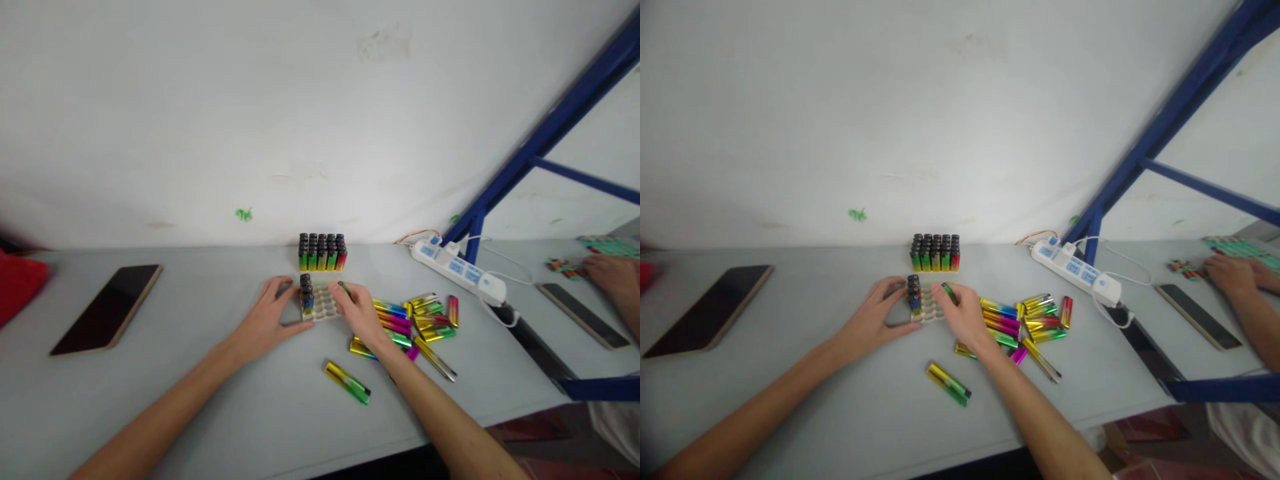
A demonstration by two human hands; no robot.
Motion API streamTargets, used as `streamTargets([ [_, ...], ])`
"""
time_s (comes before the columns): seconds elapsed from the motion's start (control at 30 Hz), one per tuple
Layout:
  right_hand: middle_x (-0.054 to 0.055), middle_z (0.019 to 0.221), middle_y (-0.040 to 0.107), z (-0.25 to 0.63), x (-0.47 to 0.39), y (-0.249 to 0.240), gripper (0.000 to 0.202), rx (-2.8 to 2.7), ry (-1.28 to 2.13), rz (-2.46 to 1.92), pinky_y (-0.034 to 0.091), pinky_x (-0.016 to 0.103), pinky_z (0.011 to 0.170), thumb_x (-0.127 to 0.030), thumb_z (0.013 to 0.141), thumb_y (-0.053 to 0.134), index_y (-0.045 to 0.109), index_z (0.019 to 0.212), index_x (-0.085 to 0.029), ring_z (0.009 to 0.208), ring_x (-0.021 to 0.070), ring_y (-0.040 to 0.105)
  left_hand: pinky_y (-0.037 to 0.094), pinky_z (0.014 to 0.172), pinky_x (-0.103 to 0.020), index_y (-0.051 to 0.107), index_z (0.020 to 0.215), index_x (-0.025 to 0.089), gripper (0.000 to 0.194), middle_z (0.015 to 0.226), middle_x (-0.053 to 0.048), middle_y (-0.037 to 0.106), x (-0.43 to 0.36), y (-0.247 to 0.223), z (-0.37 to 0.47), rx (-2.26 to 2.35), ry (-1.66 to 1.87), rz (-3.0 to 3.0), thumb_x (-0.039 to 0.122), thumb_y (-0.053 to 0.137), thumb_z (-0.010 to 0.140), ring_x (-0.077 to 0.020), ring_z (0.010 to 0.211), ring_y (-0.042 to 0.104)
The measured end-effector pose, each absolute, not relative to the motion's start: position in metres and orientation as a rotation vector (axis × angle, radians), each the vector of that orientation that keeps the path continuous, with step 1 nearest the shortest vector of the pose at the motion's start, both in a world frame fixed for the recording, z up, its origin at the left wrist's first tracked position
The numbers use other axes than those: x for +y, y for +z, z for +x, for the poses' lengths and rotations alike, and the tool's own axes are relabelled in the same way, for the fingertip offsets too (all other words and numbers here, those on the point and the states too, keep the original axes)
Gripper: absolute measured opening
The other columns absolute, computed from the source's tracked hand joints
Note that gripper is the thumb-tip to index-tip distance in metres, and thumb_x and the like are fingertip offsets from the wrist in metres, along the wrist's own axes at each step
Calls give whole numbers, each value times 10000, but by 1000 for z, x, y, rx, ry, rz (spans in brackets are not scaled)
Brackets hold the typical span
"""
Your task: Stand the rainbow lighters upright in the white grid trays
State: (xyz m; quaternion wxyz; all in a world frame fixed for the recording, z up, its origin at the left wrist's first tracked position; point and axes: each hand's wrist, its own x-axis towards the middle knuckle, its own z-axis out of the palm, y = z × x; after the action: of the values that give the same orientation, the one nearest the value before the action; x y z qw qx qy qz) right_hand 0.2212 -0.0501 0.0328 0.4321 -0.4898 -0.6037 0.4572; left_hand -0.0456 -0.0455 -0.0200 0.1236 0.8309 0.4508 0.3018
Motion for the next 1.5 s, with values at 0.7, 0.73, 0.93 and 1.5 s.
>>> streamTargets([
  [0.7,54,918,758,237,-56,40,439,-2186,558,-1132,550,350,828,-550,1287,597,579,931,-293,853,254,726,624,1343,-631,804,1527,276,684,1577,-158,718,-48,-12,-42,1308,861,2352,683,974,1005,-426,1512,703],
  [0.73,41,881,761,237,-55,39,424,-2189,598,-1147,545,344,809,-537,1285,618,590,940,-292,814,249,728,621,1347,-635,802,1531,273,690,1580,-161,716,-48,-12,-42,1308,858,2350,685,973,1006,-427,1514,700],
  [0.93,68,966,863,235,-56,31,380,-2161,776,-1104,606,364,884,-583,1291,617,703,1074,-282,926,285,837,601,1370,-641,779,1552,264,672,1592,-169,707,-50,-12,-40,1285,851,2353,647,957,1029,-423,1534,684],
  [1.5,85,1070,809,301,-61,55,378,-2187,409,-1332,608,397,972,-502,1308,595,817,1150,-239,974,260,764,626,1337,-645,774,1547,244,731,1581,-180,724,-41,-24,-46,1299,858,2428,802,822,1076,-439,1499,710],
])
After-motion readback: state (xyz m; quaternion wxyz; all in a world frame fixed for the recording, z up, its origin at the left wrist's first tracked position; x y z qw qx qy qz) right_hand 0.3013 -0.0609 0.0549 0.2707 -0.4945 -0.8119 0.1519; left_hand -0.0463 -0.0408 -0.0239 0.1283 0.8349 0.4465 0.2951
